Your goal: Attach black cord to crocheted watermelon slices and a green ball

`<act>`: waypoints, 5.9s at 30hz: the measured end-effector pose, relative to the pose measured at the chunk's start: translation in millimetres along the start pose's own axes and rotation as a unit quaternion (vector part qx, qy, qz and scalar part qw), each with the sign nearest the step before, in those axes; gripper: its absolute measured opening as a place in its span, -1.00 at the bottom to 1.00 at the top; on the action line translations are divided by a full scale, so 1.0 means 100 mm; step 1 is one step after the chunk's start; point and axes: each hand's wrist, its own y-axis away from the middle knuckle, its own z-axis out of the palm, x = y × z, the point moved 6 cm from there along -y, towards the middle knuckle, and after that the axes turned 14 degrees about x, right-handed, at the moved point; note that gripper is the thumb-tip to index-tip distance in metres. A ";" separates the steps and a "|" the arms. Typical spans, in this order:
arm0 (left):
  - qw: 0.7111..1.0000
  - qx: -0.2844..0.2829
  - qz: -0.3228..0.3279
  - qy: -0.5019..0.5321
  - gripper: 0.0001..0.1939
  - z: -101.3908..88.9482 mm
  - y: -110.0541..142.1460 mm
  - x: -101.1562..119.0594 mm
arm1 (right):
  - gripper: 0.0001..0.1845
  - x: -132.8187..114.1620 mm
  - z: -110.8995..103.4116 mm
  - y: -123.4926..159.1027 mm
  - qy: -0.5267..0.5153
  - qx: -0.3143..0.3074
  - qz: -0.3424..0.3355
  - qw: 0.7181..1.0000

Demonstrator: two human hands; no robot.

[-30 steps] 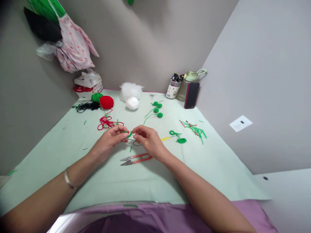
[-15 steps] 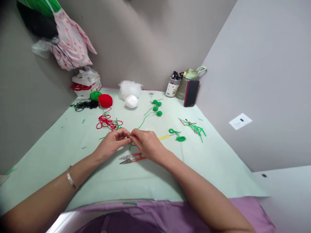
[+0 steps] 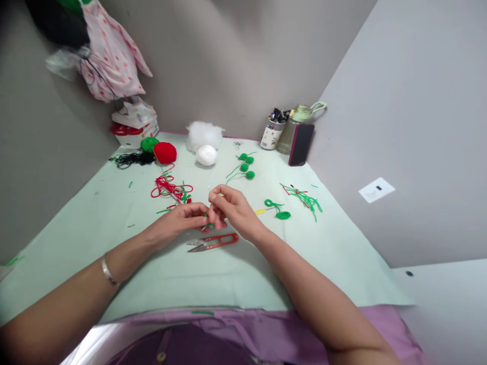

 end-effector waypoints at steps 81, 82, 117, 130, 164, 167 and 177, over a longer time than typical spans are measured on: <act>0.995 0.000 -0.101 0.026 -0.71 -0.04 -0.01 -0.12 | -0.71 -0.11 -0.71 -0.21 -0.164 0.233 -0.046 0.957; 0.995 -0.001 -0.101 0.024 -0.71 -0.04 0.00 -0.12 | -0.71 -0.11 -0.71 -0.21 -0.166 0.232 -0.047 0.957; 0.974 0.199 0.007 0.105 -0.71 -0.41 -0.10 0.03 | -0.78 -0.10 -0.21 0.00 0.059 0.102 -0.022 0.993; 0.973 0.217 0.035 0.064 -0.73 -0.40 -0.08 0.07 | -0.80 0.12 -0.04 0.01 0.138 0.076 -0.001 0.987; 0.924 0.305 0.209 -0.101 -0.91 -0.32 0.09 0.25 | -0.77 0.12 0.06 0.04 0.044 0.075 0.031 0.996; 0.923 0.299 0.213 -0.113 -0.93 -0.29 0.10 0.24 | -0.74 0.15 0.07 0.03 0.029 0.087 0.050 0.995; 0.839 0.288 0.403 -0.227 -0.85 -0.21 0.25 0.41 | -0.70 0.11 0.06 0.02 0.025 0.045 0.029 0.998</act>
